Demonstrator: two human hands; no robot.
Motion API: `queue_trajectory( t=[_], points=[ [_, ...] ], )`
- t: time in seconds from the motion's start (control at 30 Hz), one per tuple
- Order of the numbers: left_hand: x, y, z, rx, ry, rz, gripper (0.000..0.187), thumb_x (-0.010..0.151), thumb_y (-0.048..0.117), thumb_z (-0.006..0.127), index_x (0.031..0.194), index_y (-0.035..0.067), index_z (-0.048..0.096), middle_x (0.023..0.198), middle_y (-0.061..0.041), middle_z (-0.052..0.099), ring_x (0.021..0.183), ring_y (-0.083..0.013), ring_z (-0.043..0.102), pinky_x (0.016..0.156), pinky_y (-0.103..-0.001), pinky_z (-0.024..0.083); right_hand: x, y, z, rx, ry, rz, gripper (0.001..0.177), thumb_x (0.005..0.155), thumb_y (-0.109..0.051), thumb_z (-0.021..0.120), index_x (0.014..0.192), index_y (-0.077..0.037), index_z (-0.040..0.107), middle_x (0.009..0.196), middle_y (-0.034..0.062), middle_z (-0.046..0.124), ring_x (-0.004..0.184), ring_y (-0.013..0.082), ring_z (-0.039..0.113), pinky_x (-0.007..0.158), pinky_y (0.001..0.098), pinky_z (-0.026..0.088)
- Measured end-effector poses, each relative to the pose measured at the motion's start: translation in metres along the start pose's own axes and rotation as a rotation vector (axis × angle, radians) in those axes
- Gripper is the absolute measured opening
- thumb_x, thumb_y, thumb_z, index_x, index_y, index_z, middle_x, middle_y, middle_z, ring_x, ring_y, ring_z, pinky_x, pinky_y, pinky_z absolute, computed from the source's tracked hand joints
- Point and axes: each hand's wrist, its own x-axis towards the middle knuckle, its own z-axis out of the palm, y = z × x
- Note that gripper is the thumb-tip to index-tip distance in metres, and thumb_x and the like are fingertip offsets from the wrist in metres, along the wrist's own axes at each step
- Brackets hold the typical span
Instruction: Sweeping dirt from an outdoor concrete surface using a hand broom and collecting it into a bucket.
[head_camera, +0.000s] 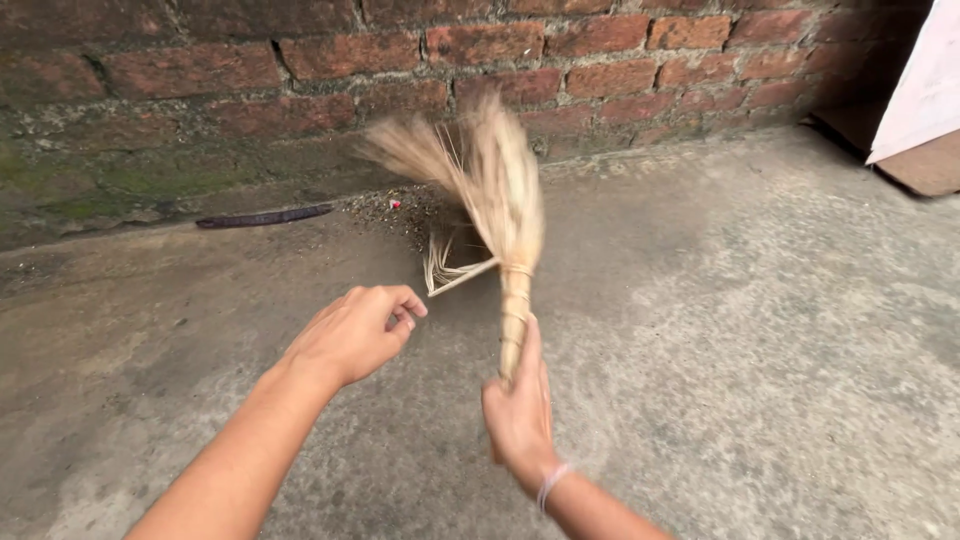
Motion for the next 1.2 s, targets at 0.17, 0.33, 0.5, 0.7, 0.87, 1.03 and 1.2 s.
queue_trajectory(
  t=[0.17, 0.33, 0.5, 0.7, 0.87, 1.03, 1.2],
  points=[
    [-0.014, -0.002, -0.004, -0.006, -0.031, -0.022, 0.032, 0.089, 0.02, 0.06, 0.119, 0.021, 0.072, 0.115, -0.001, 0.077, 0.111, -0.022, 0.071, 0.097, -0.04, 0.054, -0.012, 0.047, -0.002, -0.108, 0.288, 0.082, 0.106, 0.083, -0.001, 0.061, 0.163, -0.026, -0.005, 0.133, 0.0162, 0.044, 0.081, 0.0254, 0.065, 0.067, 0.0388, 0.059],
    [-0.027, -0.017, -0.007, -0.002, -0.033, -0.064, 0.033, 0.089, 0.019, 0.06, 0.119, 0.022, 0.072, 0.116, -0.001, 0.077, 0.112, -0.0218, 0.071, 0.097, -0.041, 0.054, 0.018, 0.094, -0.048, -0.267, 0.539, 0.179, 0.105, 0.087, -0.003, 0.065, 0.165, -0.029, 0.0, 0.125, 0.0171, 0.044, 0.074, 0.0265, 0.063, 0.066, 0.042, 0.058],
    [-0.031, -0.032, -0.007, 0.047, -0.031, -0.049, 0.031, 0.089, 0.019, 0.06, 0.117, 0.02, 0.073, 0.116, -0.003, 0.077, 0.113, -0.0224, 0.071, 0.098, -0.039, 0.054, 0.06, 0.145, -0.043, -0.089, 0.456, 0.399, 0.123, 0.085, 0.003, 0.072, 0.163, -0.03, -0.017, 0.143, 0.0255, 0.018, 0.108, 0.0424, 0.056, 0.092, 0.0513, 0.05],
    [-0.029, -0.013, -0.011, 0.026, -0.029, -0.048, 0.03, 0.089, 0.021, 0.061, 0.117, 0.021, 0.073, 0.116, -0.002, 0.077, 0.112, -0.0222, 0.072, 0.097, -0.04, 0.055, -0.015, 0.091, 0.027, -0.069, -0.008, 0.143, 0.127, 0.076, 0.011, 0.064, 0.161, -0.02, -0.026, 0.147, 0.0297, 0.028, 0.125, 0.0401, 0.052, 0.111, 0.0456, 0.045],
    [-0.027, 0.002, -0.015, -0.011, 0.023, 0.008, 0.03, 0.089, 0.021, 0.062, 0.117, 0.021, 0.073, 0.114, -0.004, 0.077, 0.109, -0.0225, 0.073, 0.095, -0.039, 0.055, 0.0, 0.027, 0.027, -0.031, -0.022, 0.098, 0.11, 0.082, 0.002, 0.063, 0.164, -0.028, -0.003, 0.15, 0.0225, 0.031, 0.121, 0.0377, 0.057, 0.095, 0.0434, 0.057],
    [-0.033, 0.003, -0.024, -0.038, 0.05, 0.013, 0.03, 0.089, 0.019, 0.061, 0.116, 0.018, 0.073, 0.109, -0.003, 0.078, 0.106, -0.0224, 0.072, 0.093, -0.039, 0.055, -0.003, 0.001, -0.003, 0.033, 0.052, 0.078, 0.106, 0.08, 0.005, 0.058, 0.163, -0.03, 0.001, 0.151, 0.0181, 0.028, 0.11, 0.0344, 0.064, 0.078, 0.0414, 0.062],
    [-0.035, -0.014, -0.027, -0.012, 0.042, -0.03, 0.03, 0.089, 0.017, 0.06, 0.116, 0.019, 0.073, 0.112, -0.001, 0.077, 0.106, -0.0216, 0.072, 0.092, -0.04, 0.055, 0.067, 0.058, -0.023, -0.107, 0.368, -0.101, 0.106, 0.079, -0.002, 0.063, 0.166, -0.016, 0.004, 0.127, 0.0247, 0.041, 0.09, 0.038, 0.061, 0.086, 0.0474, 0.054]
  ],
)
